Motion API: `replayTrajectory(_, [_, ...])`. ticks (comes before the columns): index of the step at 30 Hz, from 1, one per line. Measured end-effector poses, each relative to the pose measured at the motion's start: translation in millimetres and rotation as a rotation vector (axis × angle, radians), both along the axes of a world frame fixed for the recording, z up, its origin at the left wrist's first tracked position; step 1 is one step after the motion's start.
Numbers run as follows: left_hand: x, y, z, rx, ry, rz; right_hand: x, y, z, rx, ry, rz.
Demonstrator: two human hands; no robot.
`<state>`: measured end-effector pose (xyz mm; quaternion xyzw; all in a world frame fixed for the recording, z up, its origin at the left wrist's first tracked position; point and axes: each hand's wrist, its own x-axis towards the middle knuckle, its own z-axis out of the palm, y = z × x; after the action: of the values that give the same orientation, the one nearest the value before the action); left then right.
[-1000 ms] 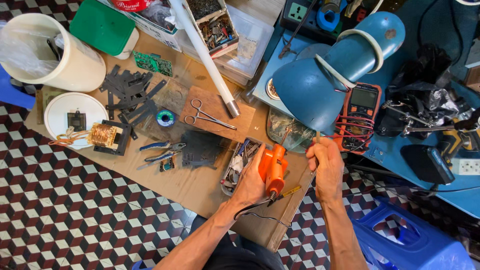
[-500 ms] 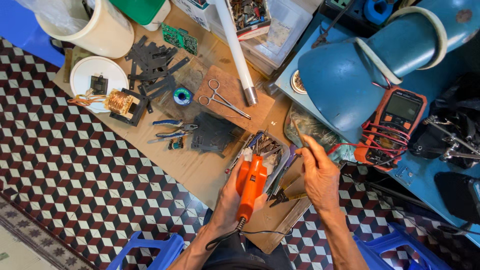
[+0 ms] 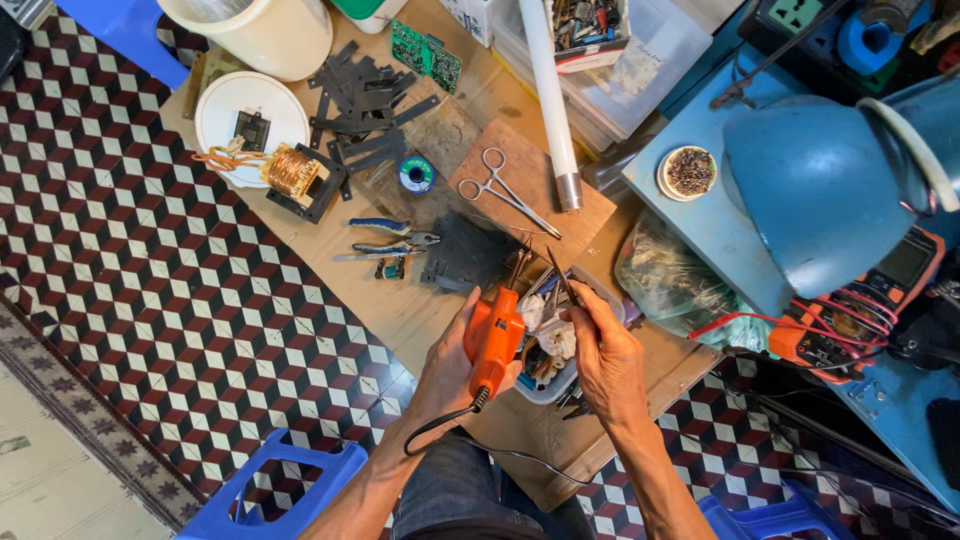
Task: The person works at a cluttered electronics repair bench. They strip and trim a wire with scissors, position it against a component, and solder the joint using a soldering iron, repositioning the wire and applying the iron repeatedly.
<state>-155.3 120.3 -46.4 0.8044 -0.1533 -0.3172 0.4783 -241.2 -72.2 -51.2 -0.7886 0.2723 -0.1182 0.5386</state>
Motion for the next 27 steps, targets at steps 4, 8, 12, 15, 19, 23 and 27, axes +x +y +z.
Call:
replayTrajectory(4, [6.2,7.7,-8.7,-0.058,-0.016,0.002,10.7,8.6,1.2,0.007,-0.015,0.016])
replayTrajectory(8, [10.1,15.9,-20.0,-0.115,0.005,0.003,21.2,15.3,4.0,0.033,-0.002,-0.008])
replayTrajectory(12, [19.2,23.8,-24.4,-0.081,-0.109,-0.075,29.3,18.1,7.9,-0.006,0.074,-0.031])
replayTrajectory(15, [24.3,20.3,-24.1,-0.034,0.001,-0.049,38.1,16.2,12.2,-0.072,0.119,-0.013])
replayTrajectory(19, [31.1,16.4,-19.0,-0.016,-0.036,-0.061,51.5,9.0,20.3,-0.106,0.154,0.006])
replayTrajectory(23, [37.6,16.2,-14.9,0.057,-0.035,-0.115,63.9,2.4,25.0,-0.150,0.182,-0.009])
replayTrajectory(27, [35.8,18.0,-17.1,0.067,-0.016,-0.130,64.4,0.9,26.2,-0.142,0.177,-0.016])
